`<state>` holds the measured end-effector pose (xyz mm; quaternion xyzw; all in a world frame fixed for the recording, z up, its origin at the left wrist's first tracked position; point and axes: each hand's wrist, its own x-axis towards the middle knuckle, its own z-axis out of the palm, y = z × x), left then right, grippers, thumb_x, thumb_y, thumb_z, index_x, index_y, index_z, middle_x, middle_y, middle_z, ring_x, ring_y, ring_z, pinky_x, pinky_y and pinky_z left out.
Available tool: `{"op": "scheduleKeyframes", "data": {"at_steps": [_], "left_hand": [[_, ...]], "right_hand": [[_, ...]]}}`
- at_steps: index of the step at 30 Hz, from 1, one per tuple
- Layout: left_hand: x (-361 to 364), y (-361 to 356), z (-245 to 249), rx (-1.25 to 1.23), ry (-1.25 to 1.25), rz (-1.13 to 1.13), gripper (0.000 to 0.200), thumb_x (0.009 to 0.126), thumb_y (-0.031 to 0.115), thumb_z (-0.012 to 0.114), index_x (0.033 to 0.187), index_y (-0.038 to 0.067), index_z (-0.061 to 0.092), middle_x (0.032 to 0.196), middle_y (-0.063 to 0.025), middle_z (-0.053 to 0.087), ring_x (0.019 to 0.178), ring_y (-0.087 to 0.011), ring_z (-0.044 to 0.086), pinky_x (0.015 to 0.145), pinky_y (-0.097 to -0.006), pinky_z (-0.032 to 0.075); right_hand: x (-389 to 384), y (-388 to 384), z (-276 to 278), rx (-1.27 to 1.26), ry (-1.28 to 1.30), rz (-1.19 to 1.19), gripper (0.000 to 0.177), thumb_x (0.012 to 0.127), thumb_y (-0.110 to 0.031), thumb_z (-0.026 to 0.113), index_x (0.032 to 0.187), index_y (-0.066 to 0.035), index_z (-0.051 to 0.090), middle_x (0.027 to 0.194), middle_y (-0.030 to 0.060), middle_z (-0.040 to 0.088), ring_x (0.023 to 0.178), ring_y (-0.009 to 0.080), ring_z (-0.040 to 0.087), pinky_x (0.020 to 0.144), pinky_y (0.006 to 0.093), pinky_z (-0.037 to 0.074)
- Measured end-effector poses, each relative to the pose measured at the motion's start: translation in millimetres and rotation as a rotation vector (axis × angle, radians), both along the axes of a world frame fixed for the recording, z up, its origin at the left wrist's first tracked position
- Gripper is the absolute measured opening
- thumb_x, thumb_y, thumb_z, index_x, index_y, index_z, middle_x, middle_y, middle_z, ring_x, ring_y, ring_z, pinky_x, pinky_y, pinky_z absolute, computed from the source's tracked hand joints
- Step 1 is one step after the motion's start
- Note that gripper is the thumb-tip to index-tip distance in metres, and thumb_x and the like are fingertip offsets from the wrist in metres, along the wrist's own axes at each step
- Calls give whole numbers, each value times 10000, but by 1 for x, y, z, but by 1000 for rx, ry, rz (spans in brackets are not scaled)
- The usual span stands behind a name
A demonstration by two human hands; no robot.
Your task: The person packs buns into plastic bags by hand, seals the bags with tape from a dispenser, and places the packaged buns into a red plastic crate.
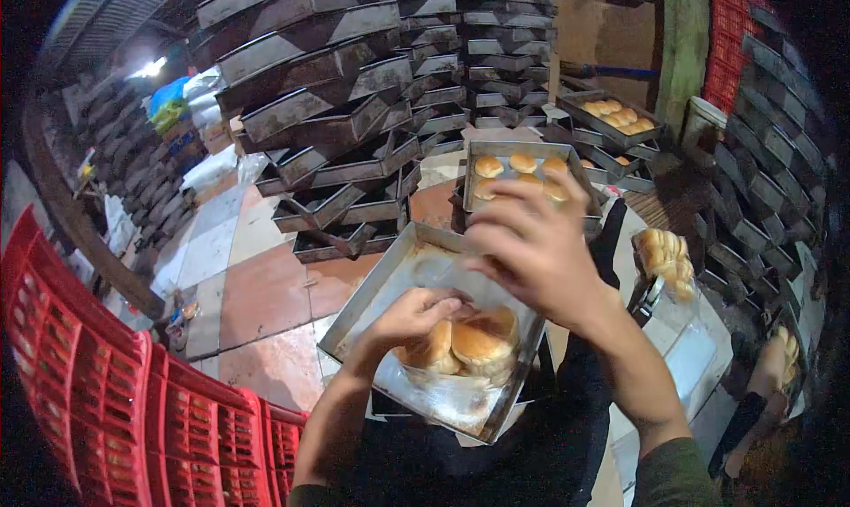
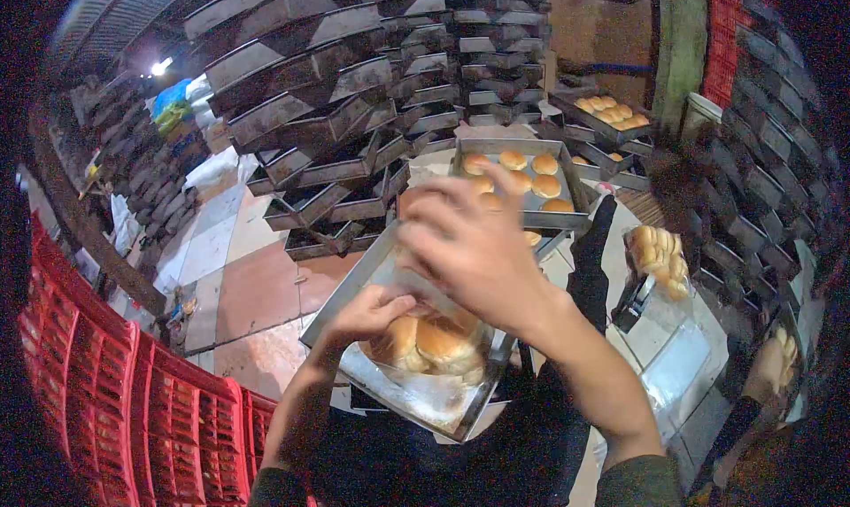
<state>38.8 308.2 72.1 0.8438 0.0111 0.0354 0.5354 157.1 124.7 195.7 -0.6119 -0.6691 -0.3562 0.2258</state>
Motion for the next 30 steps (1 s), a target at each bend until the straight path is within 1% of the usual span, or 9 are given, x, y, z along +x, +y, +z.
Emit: {"op": "scheduleKeyframes", "data": {"at_steps": [3,5,10,12,13,16,21,26,30], "left_hand": [[-1,0,-1,-18,4,64,351,938,257,460,1067,-41,594,1030,-108,637,976,-174,565,885,-295,417],[-5,-6,9,-99,69,54,387,944,292,461,1068,-50,591,1032,-94,637,970,-157,561,877,-282,416],[-9,-9,15,-85,126,56,376,941,296,472,1066,-36,598,998,-84,643,949,-139,560,857,-270,423],[-12,-8,17,-2,194,73,366,939,290,478,1063,-31,602,980,-81,645,939,-134,560,847,-268,427],[-11,-5,6,-45,140,56,361,937,291,482,1054,-28,606,968,-84,645,927,-135,565,837,-266,432],[-10,-5,2,-119,60,46,339,927,279,505,1029,-26,612,953,-90,647,914,-141,574,826,-267,442],[-17,-37,30,58,-259,303,222,872,201,586,935,-8,632,913,-112,641,850,-191,605,787,-297,462],[-17,-52,48,601,-402,549,136,740,116,666,717,-7,610,1039,-150,574,980,-268,518,871,-328,393],[-9,-48,49,648,-636,610,140,732,111,663,640,15,619,1104,-147,557,1115,-280,430,968,-405,309]], "right_hand": [[25,-32,-71,510,747,164,601,692,-308,737,1158,0,516,1159,150,533,1094,258,507,957,360,376],[26,-32,-132,284,997,215,791,688,-277,759,1303,24,362,1247,148,477,1172,271,454,1029,374,318],[29,-7,-169,55,1368,276,352,888,-276,566,1073,23,576,1134,148,580,1084,227,529,953,347,390],[42,12,-170,-110,1779,862,311,936,-266,487,957,18,611,990,104,627,987,182,566,898,317,421],[46,17,-166,-104,1776,866,311,936,-266,487,957,18,611,990,104,627,987,182,566,898,317,421],[47,33,-166,-276,1820,759,326,935,-348,485,820,-60,586,737,-38,551,634,45,465,564,209,373],[41,34,-155,-391,1808,613,268,944,-252,486,861,-22,595,793,-11,596,715,73,526,637,233,439],[31,43,-143,-379,1772,277,190,898,-194,561,861,-9,569,797,15,580,703,73,523,609,234,440],[28,52,-149,-351,1296,337,184,863,-172,594,937,-10,548,870,69,560,779,116,522,683,286,443]]}}
